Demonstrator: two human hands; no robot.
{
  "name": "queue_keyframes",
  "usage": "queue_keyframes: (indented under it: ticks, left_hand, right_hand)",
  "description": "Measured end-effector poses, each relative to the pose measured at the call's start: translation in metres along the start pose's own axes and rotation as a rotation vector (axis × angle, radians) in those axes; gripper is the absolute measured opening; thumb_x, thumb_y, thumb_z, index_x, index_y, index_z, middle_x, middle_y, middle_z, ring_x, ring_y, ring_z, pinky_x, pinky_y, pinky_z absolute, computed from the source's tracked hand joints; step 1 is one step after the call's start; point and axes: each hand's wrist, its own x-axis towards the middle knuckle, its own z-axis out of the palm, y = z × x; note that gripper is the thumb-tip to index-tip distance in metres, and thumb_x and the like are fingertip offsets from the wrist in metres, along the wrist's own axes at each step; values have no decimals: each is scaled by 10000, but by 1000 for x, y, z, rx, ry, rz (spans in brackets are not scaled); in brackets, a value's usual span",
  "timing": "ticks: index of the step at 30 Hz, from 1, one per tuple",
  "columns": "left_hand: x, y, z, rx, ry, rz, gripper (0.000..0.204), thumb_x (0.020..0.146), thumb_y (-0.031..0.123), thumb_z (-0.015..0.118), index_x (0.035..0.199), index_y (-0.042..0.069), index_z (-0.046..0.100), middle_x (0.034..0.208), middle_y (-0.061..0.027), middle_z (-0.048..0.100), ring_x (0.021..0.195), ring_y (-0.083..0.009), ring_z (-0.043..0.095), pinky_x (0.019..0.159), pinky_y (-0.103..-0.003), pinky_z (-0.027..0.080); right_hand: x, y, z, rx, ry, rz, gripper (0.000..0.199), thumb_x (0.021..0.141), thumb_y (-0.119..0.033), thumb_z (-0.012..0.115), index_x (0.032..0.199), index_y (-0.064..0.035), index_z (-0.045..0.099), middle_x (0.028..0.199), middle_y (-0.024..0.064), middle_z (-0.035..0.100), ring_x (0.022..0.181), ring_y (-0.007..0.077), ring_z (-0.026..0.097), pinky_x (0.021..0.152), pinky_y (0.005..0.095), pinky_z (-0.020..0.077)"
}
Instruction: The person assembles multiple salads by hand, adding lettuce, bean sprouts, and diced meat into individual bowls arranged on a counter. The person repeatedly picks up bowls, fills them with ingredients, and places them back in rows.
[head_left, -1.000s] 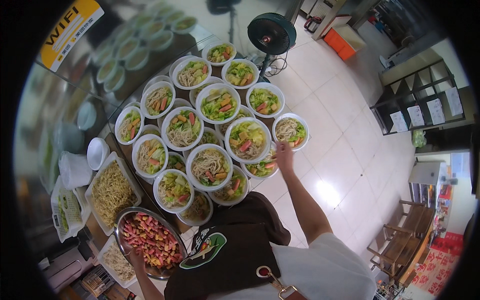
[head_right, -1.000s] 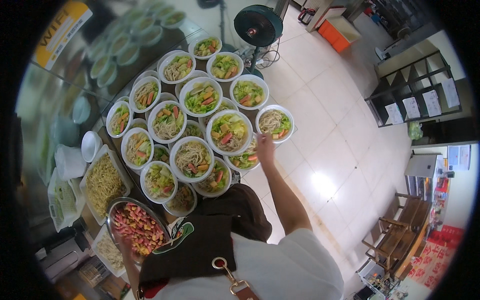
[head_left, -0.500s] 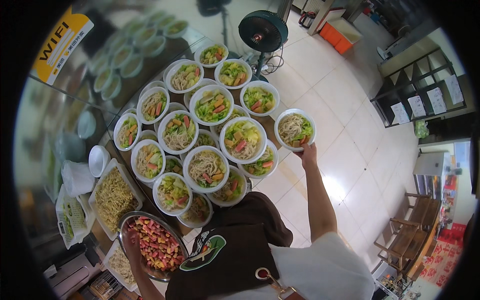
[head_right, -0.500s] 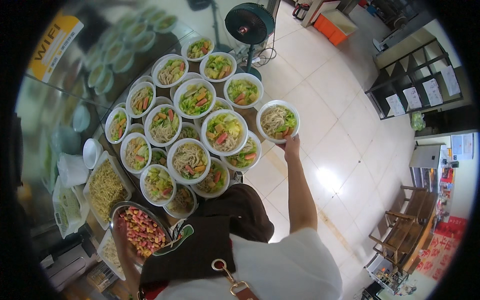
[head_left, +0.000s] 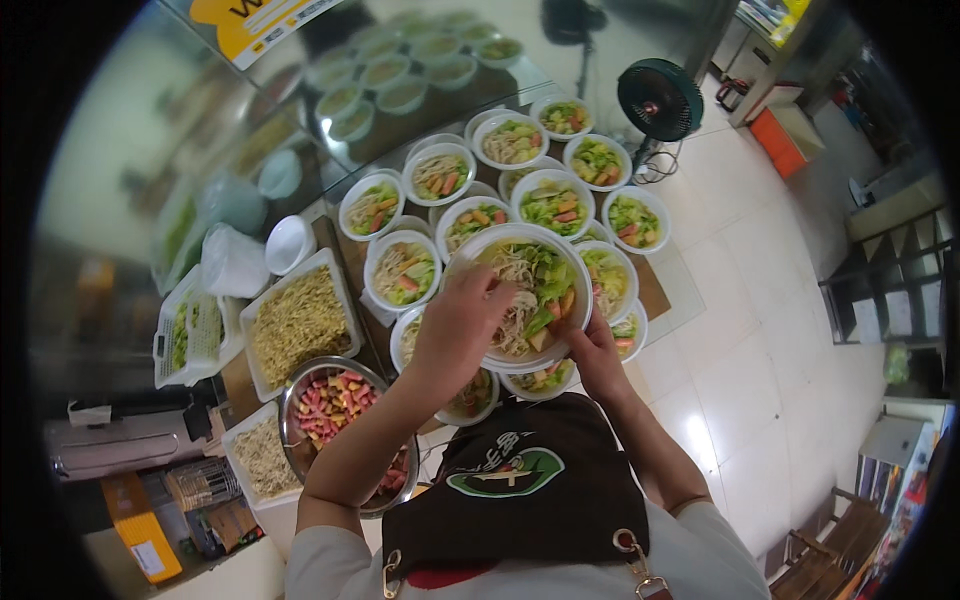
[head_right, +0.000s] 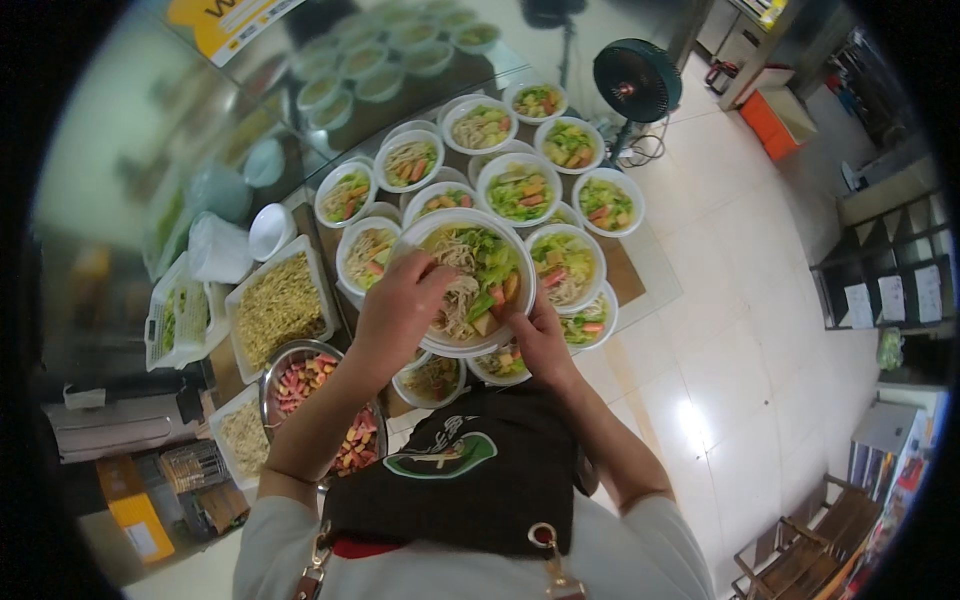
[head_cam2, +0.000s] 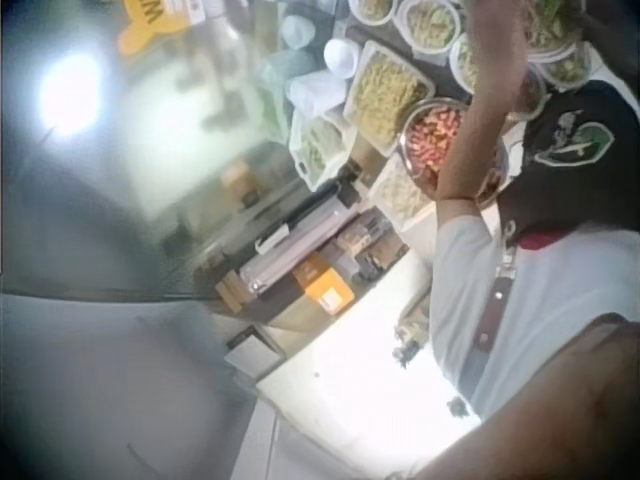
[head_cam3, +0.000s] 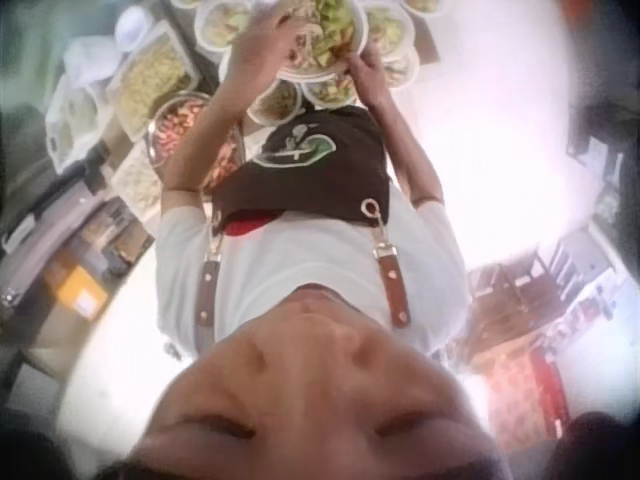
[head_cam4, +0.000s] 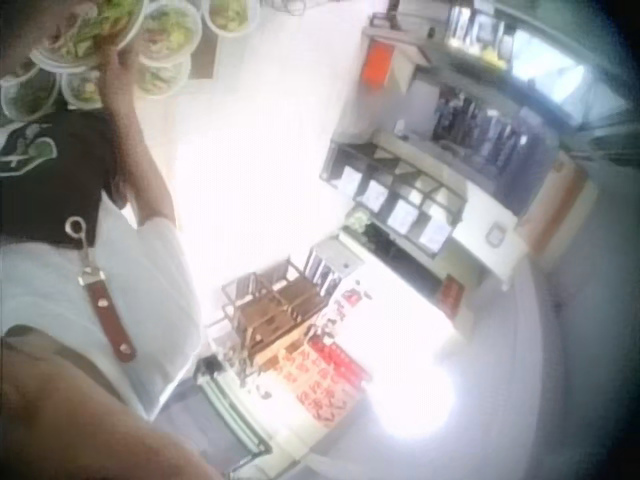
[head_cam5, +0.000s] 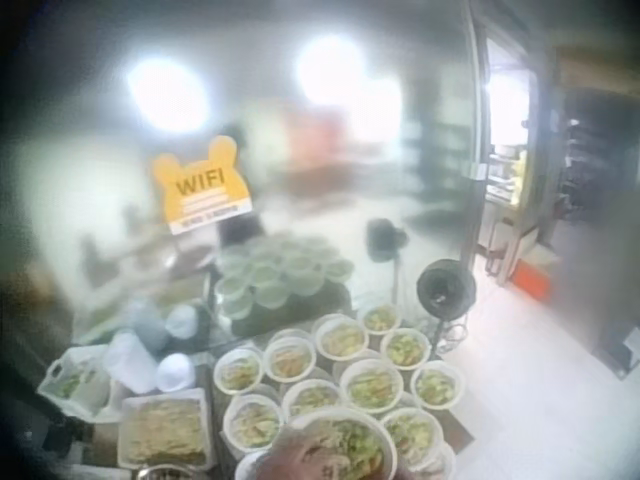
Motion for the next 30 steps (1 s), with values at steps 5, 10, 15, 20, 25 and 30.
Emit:
queue_keyframes:
  ticks: [5,10,15,20,25,30]
  left_hand:
    - [-30,-30,-49,-533,126,-245,252,790,-99,528,983,34,619,935,-80,588,774,-143,567,686,-251,452]
    - [-45,-39,-79,-820,183,-368,244,820,-119,496,979,19,620,928,-19,596,838,-61,540,727,-205,437]
    - [-54,-49,-90,-723,244,-276,205,841,-73,518,991,26,619,930,-16,615,828,-68,555,697,-198,442]
    - [-52,-56,-126,-977,288,-402,131,868,40,559,987,36,615,912,-40,631,796,-89,595,615,-202,459]
    - [-87,-92,-156,-1292,509,-416,166,873,117,578,1021,44,594,877,-36,630,763,-96,608,595,-187,486]
    - [-208,-158,-190,-1436,867,-537,227,887,119,562,1094,24,558,917,-62,623,748,-95,600,594,-182,498]
  right_hand:
    - [4,4,37,-45,-88,143,463,865,-46,471,1315,-67,364,1114,43,546,903,95,564,661,216,495]
    - [12,19,55,-11,-162,172,450,866,-81,470,1305,-96,373,1039,30,565,854,91,582,593,226,506]
    - [17,28,69,-20,-184,196,439,864,-69,462,1294,-104,384,1009,33,571,822,99,584,548,236,519]
    - [19,30,77,7,-218,208,431,868,-69,459,1292,-101,388,1010,29,572,831,100,582,561,250,527]
    - [22,48,81,-43,-194,230,395,876,-100,490,1266,-96,427,1020,23,573,848,110,581,588,264,532]
    - [19,68,74,-108,-127,278,333,844,-64,487,1177,-48,478,1074,75,572,930,201,595,734,346,538]
